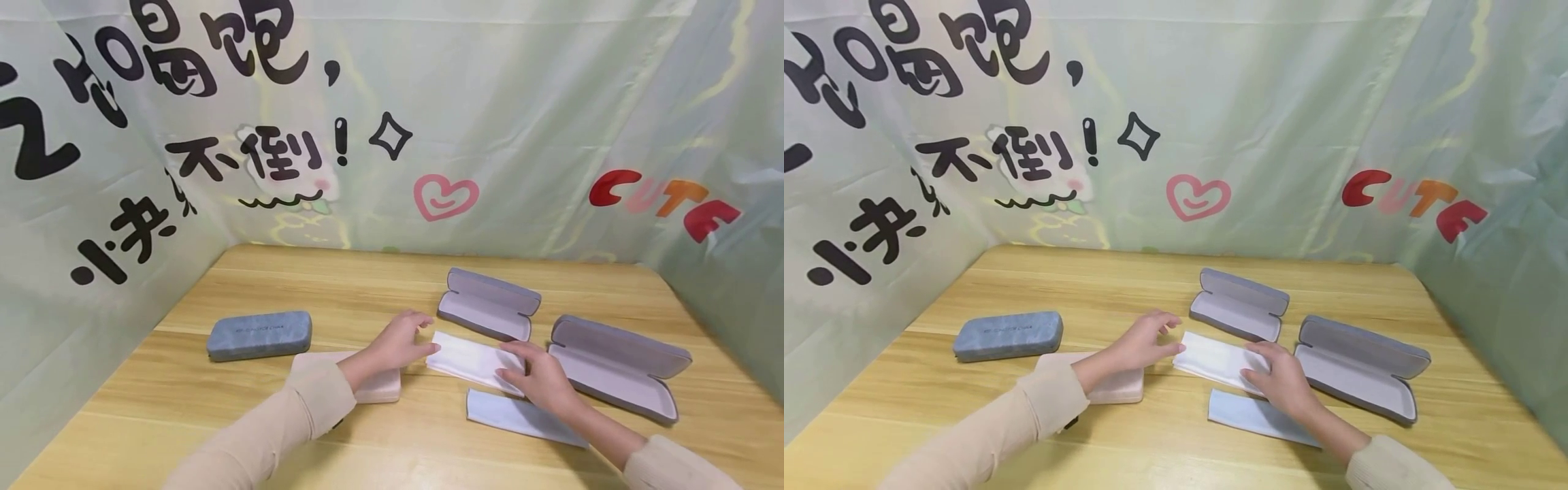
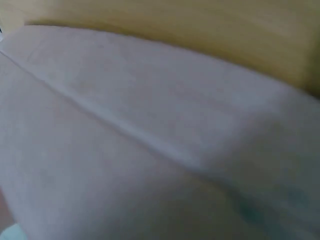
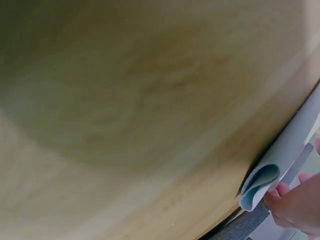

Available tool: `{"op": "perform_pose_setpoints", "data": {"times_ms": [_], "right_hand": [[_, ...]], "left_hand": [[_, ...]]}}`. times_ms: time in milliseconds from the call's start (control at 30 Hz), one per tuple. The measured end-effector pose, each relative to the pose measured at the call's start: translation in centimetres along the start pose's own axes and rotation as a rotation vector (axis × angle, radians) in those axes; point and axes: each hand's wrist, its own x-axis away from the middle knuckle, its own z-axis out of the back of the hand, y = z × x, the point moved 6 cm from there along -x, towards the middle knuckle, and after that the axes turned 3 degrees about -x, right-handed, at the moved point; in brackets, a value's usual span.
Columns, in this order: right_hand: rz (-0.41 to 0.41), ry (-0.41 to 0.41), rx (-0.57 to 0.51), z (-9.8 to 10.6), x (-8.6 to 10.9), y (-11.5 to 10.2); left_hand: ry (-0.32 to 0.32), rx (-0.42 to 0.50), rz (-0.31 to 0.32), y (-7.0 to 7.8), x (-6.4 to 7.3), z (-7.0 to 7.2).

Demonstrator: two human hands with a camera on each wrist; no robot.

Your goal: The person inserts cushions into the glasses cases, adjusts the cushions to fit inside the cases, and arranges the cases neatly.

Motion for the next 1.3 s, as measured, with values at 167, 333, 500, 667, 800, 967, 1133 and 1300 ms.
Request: {"op": "perform_pose_setpoints", "data": {"times_ms": [167, 333, 500, 667, 800, 967, 1133, 1300], "right_hand": [[-0.014, -0.006, -0.015, -0.1, 0.0, 0.2], [-0.027, -0.013, -0.019, -0.2, -0.1, 0.3], [-0.011, -0.012, 0.007, -0.2, -0.1, 0.3], [0.001, -0.001, -0.005, -0.3, 0.0, 0.2], [0.014, 0.02, 0.009, -0.3, -0.1, 0.2], [0.01, -0.006, 0.045, -0.3, -0.3, 0.2], [-0.015, -0.053, 0.074, -0.3, -0.7, 0.0], [-0.059, -0.083, 0.075, -0.3, -1.1, 0.2]], "left_hand": [[0.001, 0.108, 0.055, 0.1, -0.6, -0.9], [0.007, 0.177, 0.107, 0.1, -0.9, -1.5], [-0.026, 0.095, 0.133, 0.1, -1.4, -1.9], [-0.058, -0.007, 0.113, 0.4, -2.1, -2.1], [-0.065, -0.037, 0.11, 0.7, -2.5, -2.5], [-0.079, -0.078, 0.177, 0.8, -2.8, -3.2], [-0.105, -0.12, 0.255, 0.8, -2.9, -3.6], [-0.112, -0.154, 0.292, 0.7, -3.0, -3.6]]}}
